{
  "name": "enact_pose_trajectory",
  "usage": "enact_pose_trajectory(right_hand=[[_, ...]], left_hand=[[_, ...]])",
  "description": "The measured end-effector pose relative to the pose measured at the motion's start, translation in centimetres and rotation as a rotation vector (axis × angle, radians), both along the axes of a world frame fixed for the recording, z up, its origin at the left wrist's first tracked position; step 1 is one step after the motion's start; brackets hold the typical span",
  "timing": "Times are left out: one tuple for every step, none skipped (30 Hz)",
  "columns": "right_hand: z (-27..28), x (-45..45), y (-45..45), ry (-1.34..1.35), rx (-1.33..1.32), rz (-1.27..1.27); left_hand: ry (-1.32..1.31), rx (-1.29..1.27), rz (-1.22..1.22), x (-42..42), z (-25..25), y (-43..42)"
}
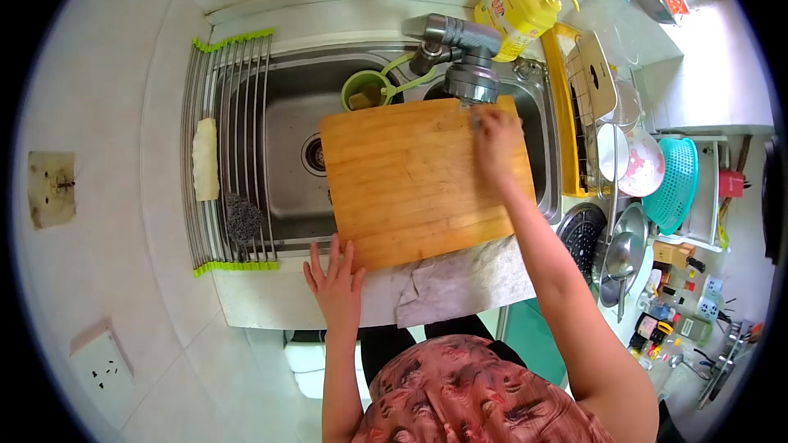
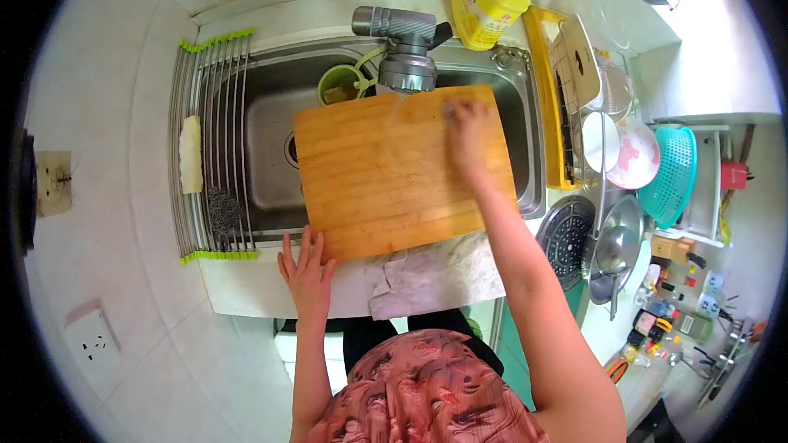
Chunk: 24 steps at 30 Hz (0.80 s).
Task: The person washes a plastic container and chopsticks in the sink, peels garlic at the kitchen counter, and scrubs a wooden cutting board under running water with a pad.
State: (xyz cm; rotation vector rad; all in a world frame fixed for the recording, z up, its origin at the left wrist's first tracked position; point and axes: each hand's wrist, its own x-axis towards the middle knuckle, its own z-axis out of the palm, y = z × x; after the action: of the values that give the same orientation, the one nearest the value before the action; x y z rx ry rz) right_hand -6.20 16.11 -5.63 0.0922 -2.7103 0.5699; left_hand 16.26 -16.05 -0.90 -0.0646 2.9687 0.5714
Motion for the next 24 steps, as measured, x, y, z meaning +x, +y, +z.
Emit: enact_pose_trajectory(right_hand=[[-0.8,-0.7,0.4,-0.009,-0.041,-0.040],[-1.9,-1.4,0.6,-0.018,-0.086,-0.082],[-2.6,-1.8,0.7,-0.025,-0.135,-0.126],[-2.4,-1.7,-2.1,0.009,-0.129,-0.053],[-1.5,-1.4,-6.0,-0.003,-0.204,-0.021],[1.2,-1.3,-10.6,-0.222,-0.890,-0.182],[-3.9,-0.7,-12.1,-0.047,-0.196,0.025],[-2.9,-0.2,-13.8,-0.073,-0.196,0.167],[-2.6,0.4,-13.5,-0.085,-0.214,0.244],[-2.2,1.1,-13.2,-0.099,-0.231,0.321],[-1.8,1.4,-12.9,-0.114,-0.247,0.402],[-0.7,1.3,-10.8,-0.126,-0.141,0.301],[0.3,1.0,-7.7,-0.136,-0.033,0.210],[0.0,0.1,-5.2,-0.111,-0.071,0.077],[-0.8,-1.0,-3.9,-0.090,-0.111,-0.056],[-1.6,-1.8,-4.6,-0.079,-0.172,-0.032],[-2.5,-2.6,-5.5,-0.066,-0.237,-0.009],[-2.5,-2.9,-7.2,-0.057,-0.304,0.011],[-2.7,-2.5,-9.5,-0.062,-0.290,0.085],[-2.0,-1.8,-12.6,-0.069,-0.279,0.159],[-2.3,-0.1,-15.0,-0.076,-0.224,0.238],[-2.1,1.5,-16.4,-0.078,-0.165,0.315],[-1.5,2.5,-16.6,-0.128,-0.182,0.439],[-0.7,3.4,-16.5,-0.177,-0.197,0.560]], left_hand=[[-0.003,0.070,0.054,0.7,-0.3,-0.2],[-0.005,0.136,0.106,1.4,-0.8,-0.5],[-0.006,0.199,0.157,1.8,-1.1,-0.6],[0.011,0.210,0.169,1.8,-1.2,-0.6],[0.027,0.221,0.179,1.7,-1.2,-0.5],[0.041,0.230,0.187,1.7,-1.2,-0.4],[0.040,0.273,0.212,1.6,-1.0,-0.3],[0.039,0.319,0.234,1.4,-0.8,-0.2],[0.041,0.367,0.258,1.1,-0.7,0.0],[0.033,0.358,0.258,1.2,-0.8,0.0],[0.025,0.350,0.262,1.4,-0.9,-0.2],[0.020,0.345,0.269,1.4,-1.1,-0.4],[0.027,0.372,0.268,1.5,-1.4,-0.5],[0.035,0.396,0.278,1.6,-1.6,-0.6],[0.039,0.418,0.288,2.0,-1.8,-0.8],[-0.005,0.460,0.314,2.3,-1.9,-0.8],[-0.046,0.500,0.338,2.2,-1.9,-0.8],[-0.089,0.538,0.362,2.0,-1.9,-0.8],[-0.105,0.565,0.387,1.9,-1.8,-0.7],[-0.123,0.591,0.414,1.8,-1.5,-0.6],[-0.141,0.617,0.437,1.7,-1.4,-0.6],[-0.145,0.623,0.447,1.8,-1.6,-0.7],[-0.156,0.580,0.429,1.7,-1.5,-0.7],[-0.167,0.538,0.408,1.6,-1.2,-0.8]])
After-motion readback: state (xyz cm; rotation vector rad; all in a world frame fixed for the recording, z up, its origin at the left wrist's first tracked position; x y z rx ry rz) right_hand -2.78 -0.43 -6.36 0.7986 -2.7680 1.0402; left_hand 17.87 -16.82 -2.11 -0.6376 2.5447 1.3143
